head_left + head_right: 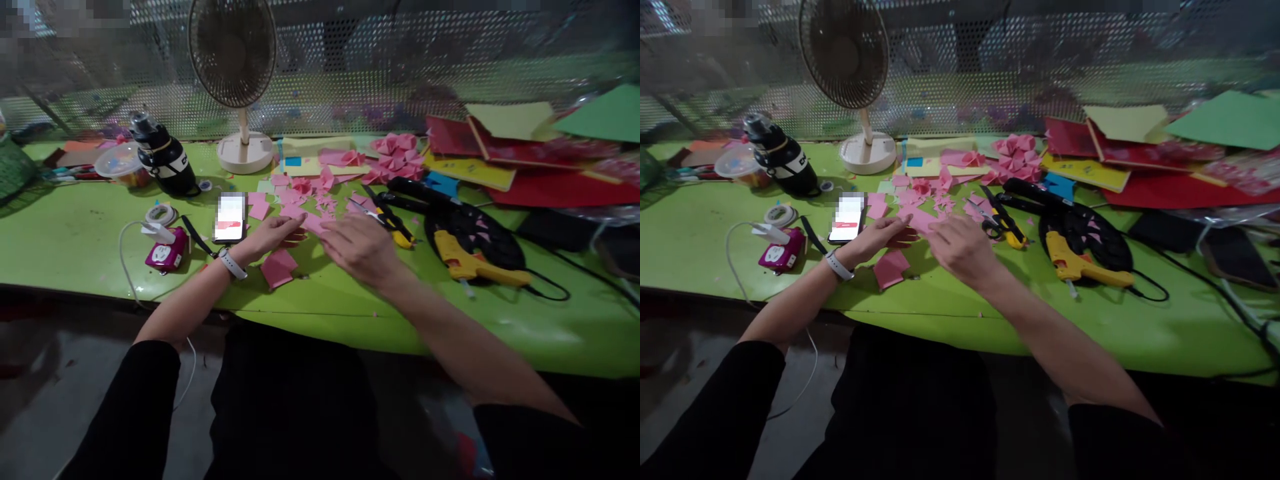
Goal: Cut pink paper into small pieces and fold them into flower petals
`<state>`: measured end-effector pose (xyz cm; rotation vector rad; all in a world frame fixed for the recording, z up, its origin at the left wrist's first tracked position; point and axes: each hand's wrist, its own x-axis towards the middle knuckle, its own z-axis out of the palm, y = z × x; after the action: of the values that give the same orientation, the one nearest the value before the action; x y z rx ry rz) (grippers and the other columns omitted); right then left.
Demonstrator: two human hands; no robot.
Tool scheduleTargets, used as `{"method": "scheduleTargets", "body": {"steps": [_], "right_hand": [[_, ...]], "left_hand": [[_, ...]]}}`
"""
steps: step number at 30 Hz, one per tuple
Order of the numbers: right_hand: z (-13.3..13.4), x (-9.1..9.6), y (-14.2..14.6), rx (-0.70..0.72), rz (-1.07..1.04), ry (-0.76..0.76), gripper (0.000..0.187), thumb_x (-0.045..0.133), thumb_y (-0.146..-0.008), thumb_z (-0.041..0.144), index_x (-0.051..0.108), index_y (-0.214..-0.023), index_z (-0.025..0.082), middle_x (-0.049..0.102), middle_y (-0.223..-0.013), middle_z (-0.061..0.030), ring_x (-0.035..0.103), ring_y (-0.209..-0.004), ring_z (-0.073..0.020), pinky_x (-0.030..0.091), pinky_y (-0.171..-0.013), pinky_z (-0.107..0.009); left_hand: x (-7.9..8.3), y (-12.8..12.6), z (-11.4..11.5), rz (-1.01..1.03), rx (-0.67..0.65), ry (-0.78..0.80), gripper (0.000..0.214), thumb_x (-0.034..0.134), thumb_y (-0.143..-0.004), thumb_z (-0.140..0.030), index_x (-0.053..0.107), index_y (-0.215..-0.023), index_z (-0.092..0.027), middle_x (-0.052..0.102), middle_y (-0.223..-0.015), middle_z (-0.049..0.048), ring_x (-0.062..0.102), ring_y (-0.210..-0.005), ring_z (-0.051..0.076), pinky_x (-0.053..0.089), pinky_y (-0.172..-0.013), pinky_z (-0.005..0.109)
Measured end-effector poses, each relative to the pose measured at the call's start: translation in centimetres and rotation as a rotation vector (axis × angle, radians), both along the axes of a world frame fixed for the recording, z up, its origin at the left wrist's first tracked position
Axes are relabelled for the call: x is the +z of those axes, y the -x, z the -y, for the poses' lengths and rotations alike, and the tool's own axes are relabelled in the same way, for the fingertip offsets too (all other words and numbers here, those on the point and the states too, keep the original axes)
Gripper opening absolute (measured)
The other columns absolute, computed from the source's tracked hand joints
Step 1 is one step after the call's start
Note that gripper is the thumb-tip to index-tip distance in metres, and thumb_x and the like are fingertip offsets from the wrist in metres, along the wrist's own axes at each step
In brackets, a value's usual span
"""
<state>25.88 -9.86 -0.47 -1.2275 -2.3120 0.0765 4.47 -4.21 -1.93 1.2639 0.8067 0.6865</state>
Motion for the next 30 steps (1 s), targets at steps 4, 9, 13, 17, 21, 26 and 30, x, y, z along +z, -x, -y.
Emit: {"method": "scheduleTargets", "body": {"steps": [4,9,13,17,21,26,30], "right_hand": [[0.5,-0.7,0.9,0.117,0.036,-0.059,0.025,0.051,-0.097,0.022,0.073,-0.109,0.021,0.071,-0.121,-0.0143,0.063,-0.114,-0.0322,0.045,-0.103,-0.061],[-0.6,-1.5,-0.6,0.105,-0.059,-0.230,0.014,0.062,-0.092,0.028,0.074,-0.099,0.026,0.067,-0.130,-0.0059,0.059,-0.122,-0.0296,0.043,-0.107,-0.058],[-1.3,-2.3,-0.8,0.097,-0.368,-0.225,0.008,0.070,-0.088,0.035,0.075,-0.090,0.029,0.067,-0.128,-0.0035,0.059,-0.122,-0.0296,0.046,-0.104,-0.057],[-1.5,-2.9,-0.1,0.002,-0.636,-0.129,0.016,0.072,-0.086,0.042,0.072,-0.085,0.026,0.064,-0.132,-0.0056,0.054,-0.128,-0.0307,0.047,-0.104,-0.058],[-1.5,-3.3,0.2,-0.018,-0.814,0.055,0.027,0.075,-0.082,0.050,0.069,-0.084,0.024,0.065,-0.127,-0.0085,0.063,-0.115,-0.0270,0.057,-0.093,-0.049],[-1.1,-3.0,0.3,-0.004,-0.871,0.198,0.030,0.076,-0.081,0.050,0.067,-0.085,0.021,0.070,-0.084,-0.0040,0.068,-0.075,-0.0181,0.062,-0.070,-0.037],[-1.0,-3.0,0.4,-0.017,-0.877,0.186,0.030,0.076,-0.081,0.049,0.067,-0.086,0.022,0.069,-0.082,-0.0028,0.067,-0.073,-0.0171,0.061,-0.067,-0.034]], "left_hand": [[0.1,0.1,0.1,0.103,0.019,0.043,0.030,0.074,-0.084,-0.041,0.064,-0.080,-0.013,0.067,-0.075,0.0021,0.066,-0.073,0.010,0.054,-0.084,0.030],[0.3,0.3,0.1,0.157,-0.015,0.122,0.025,0.072,-0.086,-0.036,0.064,-0.081,-0.013,0.058,-0.066,-0.0034,0.057,-0.057,0.005,0.053,-0.071,0.025],[0.0,-0.1,0.5,0.219,-0.052,0.131,0.021,0.075,-0.084,-0.030,0.065,-0.088,-0.012,0.069,-0.085,0.0028,0.068,-0.079,0.011,0.055,-0.089,0.034],[-0.2,-0.4,1.0,0.270,-0.110,0.072,0.025,0.072,-0.087,-0.027,0.067,-0.107,-0.013,0.073,-0.110,0.0116,0.069,-0.106,0.021,0.052,-0.098,0.041],[-0.3,-0.5,1.2,0.292,-0.179,0.079,0.024,0.069,-0.086,-0.025,0.067,-0.106,-0.013,0.071,-0.118,0.0146,0.066,-0.117,0.027,0.052,-0.100,0.045],[-0.2,-0.6,1.5,0.292,-0.179,0.082,0.029,0.073,-0.082,-0.035,0.068,-0.097,-0.011,0.072,-0.112,0.0160,0.068,-0.112,0.029,0.054,-0.095,0.045],[0.1,-0.8,2.0,0.164,-0.145,-0.022,0.034,0.079,-0.078,-0.039,0.069,-0.095,-0.011,0.074,-0.108,0.0136,0.071,-0.105,0.022,0.054,-0.095,0.040]]}}
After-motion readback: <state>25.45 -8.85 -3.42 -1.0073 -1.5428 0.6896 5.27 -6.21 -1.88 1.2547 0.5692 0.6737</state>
